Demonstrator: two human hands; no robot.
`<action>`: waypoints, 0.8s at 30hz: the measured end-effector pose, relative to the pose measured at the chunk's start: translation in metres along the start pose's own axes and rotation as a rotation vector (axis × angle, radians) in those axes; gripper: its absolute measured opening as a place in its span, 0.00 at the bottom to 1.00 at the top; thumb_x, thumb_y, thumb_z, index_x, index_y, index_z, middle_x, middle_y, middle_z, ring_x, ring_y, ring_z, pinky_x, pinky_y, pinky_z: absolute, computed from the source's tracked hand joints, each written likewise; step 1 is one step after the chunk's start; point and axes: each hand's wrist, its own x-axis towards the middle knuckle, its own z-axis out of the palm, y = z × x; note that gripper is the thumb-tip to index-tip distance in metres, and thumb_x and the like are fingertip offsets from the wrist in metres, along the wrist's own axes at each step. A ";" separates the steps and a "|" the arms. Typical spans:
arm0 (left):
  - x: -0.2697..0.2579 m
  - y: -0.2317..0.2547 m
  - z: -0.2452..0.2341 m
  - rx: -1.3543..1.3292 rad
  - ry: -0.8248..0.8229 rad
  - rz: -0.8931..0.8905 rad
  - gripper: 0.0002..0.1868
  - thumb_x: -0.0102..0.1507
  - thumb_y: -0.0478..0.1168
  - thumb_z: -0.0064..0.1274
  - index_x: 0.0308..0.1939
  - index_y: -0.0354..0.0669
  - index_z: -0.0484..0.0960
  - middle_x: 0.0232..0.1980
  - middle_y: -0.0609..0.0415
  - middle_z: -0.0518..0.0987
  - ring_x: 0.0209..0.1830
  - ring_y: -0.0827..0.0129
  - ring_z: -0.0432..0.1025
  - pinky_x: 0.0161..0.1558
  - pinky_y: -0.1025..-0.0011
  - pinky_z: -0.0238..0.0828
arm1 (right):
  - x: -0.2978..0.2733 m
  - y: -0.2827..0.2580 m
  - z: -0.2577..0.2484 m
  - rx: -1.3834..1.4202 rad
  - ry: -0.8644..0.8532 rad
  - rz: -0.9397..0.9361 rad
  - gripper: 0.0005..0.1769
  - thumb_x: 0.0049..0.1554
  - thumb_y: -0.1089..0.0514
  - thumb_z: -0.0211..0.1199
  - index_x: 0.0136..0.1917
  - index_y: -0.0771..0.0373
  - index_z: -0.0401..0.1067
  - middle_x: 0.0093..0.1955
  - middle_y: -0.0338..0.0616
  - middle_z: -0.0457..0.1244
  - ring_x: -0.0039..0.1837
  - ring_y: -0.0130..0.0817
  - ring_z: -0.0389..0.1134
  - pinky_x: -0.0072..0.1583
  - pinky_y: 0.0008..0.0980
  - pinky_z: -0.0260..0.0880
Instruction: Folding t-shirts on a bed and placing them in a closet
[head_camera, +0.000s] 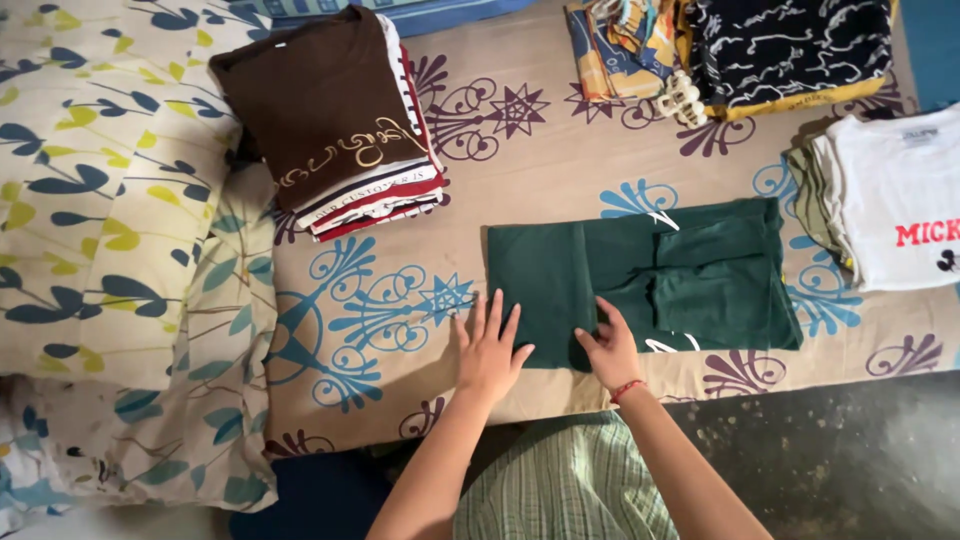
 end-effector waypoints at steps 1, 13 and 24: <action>-0.003 0.001 0.004 -0.002 -0.004 0.007 0.37 0.69 0.63 0.41 0.79 0.54 0.60 0.86 0.46 0.44 0.85 0.46 0.37 0.73 0.30 0.33 | -0.006 0.002 -0.001 0.000 0.008 0.004 0.41 0.55 0.65 0.69 0.79 0.52 0.60 0.53 0.53 0.70 0.49 0.39 0.74 0.54 0.34 0.78; 0.051 -0.016 0.117 -0.778 0.383 -0.600 0.32 0.48 0.49 0.73 0.55 0.49 0.84 0.37 0.53 0.84 0.41 0.59 0.81 0.38 0.65 0.78 | -0.035 -0.042 0.014 -0.631 0.406 -0.462 0.27 0.52 0.55 0.71 0.65 0.54 0.72 0.56 0.43 0.61 0.51 0.37 0.73 0.50 0.32 0.79; 0.006 0.070 0.018 -0.946 0.289 0.053 0.11 0.53 0.32 0.63 0.39 0.43 0.85 0.31 0.52 0.80 0.30 0.59 0.79 0.29 0.68 0.76 | -0.015 -0.112 0.047 -0.240 -0.063 0.186 0.39 0.61 0.38 0.60 0.81 0.48 0.57 0.77 0.59 0.56 0.78 0.52 0.56 0.76 0.45 0.57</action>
